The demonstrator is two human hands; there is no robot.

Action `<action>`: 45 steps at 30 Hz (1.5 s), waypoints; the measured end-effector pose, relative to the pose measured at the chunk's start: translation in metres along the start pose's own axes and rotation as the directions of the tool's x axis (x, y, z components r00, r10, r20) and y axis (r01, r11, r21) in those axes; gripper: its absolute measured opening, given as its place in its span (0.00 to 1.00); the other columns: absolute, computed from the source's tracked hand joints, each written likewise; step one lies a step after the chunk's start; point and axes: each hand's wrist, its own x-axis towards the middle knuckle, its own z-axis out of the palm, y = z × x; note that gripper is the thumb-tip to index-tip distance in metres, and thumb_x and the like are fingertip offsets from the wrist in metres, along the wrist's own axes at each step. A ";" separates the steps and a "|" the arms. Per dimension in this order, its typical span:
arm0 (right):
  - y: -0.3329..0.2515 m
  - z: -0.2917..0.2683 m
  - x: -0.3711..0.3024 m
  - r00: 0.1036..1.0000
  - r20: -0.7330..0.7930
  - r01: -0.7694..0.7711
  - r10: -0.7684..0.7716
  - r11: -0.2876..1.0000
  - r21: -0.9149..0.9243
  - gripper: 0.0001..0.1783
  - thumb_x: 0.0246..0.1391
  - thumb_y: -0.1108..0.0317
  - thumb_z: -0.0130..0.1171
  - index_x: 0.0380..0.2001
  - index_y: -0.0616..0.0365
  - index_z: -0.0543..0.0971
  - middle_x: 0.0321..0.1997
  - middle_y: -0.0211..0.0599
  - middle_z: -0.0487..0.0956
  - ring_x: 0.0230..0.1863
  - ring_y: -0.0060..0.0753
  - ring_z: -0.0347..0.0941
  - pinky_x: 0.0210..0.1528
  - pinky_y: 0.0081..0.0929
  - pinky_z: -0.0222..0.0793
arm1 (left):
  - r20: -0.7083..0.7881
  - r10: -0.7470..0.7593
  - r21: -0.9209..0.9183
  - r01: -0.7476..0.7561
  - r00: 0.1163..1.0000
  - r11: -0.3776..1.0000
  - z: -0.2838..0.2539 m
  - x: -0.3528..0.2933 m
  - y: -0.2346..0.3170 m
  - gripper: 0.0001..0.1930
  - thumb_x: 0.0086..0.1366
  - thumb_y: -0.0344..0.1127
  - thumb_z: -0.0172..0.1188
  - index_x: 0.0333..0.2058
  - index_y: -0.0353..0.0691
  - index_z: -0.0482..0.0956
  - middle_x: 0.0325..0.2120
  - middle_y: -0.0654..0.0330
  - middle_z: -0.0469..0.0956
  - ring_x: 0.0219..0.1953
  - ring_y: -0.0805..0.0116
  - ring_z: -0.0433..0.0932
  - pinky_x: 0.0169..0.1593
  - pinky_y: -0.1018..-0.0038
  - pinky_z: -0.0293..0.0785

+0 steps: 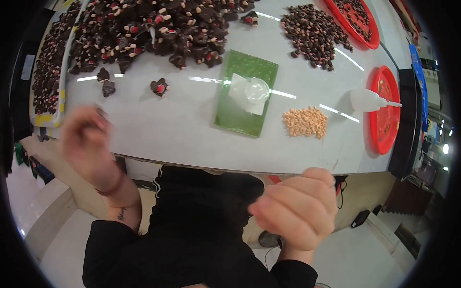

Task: The person assembles small decorative figurines by applying glue from a glue bottle to the base figurine, then attaching tiny parts and beads to it using a pick tool.

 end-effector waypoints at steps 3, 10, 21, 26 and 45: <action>0.011 -0.007 -0.005 0.998 -0.064 -0.030 0.030 1.000 0.002 0.09 0.40 0.68 0.65 0.22 0.54 0.74 0.24 0.28 0.74 0.20 0.30 0.67 0.22 0.25 0.58 | -0.208 0.109 0.494 0.008 0.972 0.870 -0.096 0.056 -0.010 0.13 0.61 0.34 0.58 0.42 0.33 0.78 0.24 0.65 0.75 0.22 0.84 0.65 0.25 0.88 0.59; 0.030 0.003 -0.010 0.996 -0.085 0.026 -0.024 0.999 0.023 0.08 0.34 0.78 0.61 0.23 0.60 0.74 0.23 0.34 0.73 0.19 0.31 0.65 0.21 0.24 0.57 | -0.212 0.214 0.842 0.067 0.954 0.535 -0.087 0.069 -0.007 0.16 0.54 0.30 0.65 0.43 0.43 0.79 0.22 0.70 0.72 0.20 0.86 0.61 0.23 0.86 0.58; 0.058 -0.008 -0.028 0.962 0.010 -0.263 0.272 0.939 -0.221 0.12 0.31 0.81 0.61 0.25 0.58 0.77 0.32 0.33 0.73 0.32 0.32 0.65 0.30 0.23 0.60 | 0.418 -0.128 0.568 -0.149 0.900 0.809 0.018 0.020 0.002 0.09 0.48 0.25 0.65 0.31 0.37 0.78 0.24 0.62 0.74 0.22 0.73 0.71 0.24 0.80 0.64; 0.062 0.002 -0.030 0.967 -0.001 -0.245 0.254 0.934 -0.260 0.11 0.31 0.80 0.62 0.24 0.56 0.78 0.32 0.32 0.72 0.30 0.32 0.64 0.29 0.26 0.60 | 0.286 -0.082 0.061 0.067 0.955 0.996 0.018 0.008 0.014 0.08 0.55 0.30 0.58 0.31 0.31 0.73 0.24 0.54 0.75 0.22 0.76 0.71 0.23 0.82 0.65; 0.054 0.004 -0.019 0.920 0.089 -0.332 0.380 0.882 -0.333 0.08 0.35 0.79 0.61 0.24 0.61 0.74 0.31 0.37 0.69 0.34 0.38 0.65 0.36 0.30 0.63 | 0.536 -0.200 -0.561 0.523 0.820 0.641 0.029 -0.030 0.011 0.13 0.57 0.30 0.58 0.37 0.32 0.67 0.29 0.52 0.72 0.25 0.72 0.72 0.30 0.80 0.68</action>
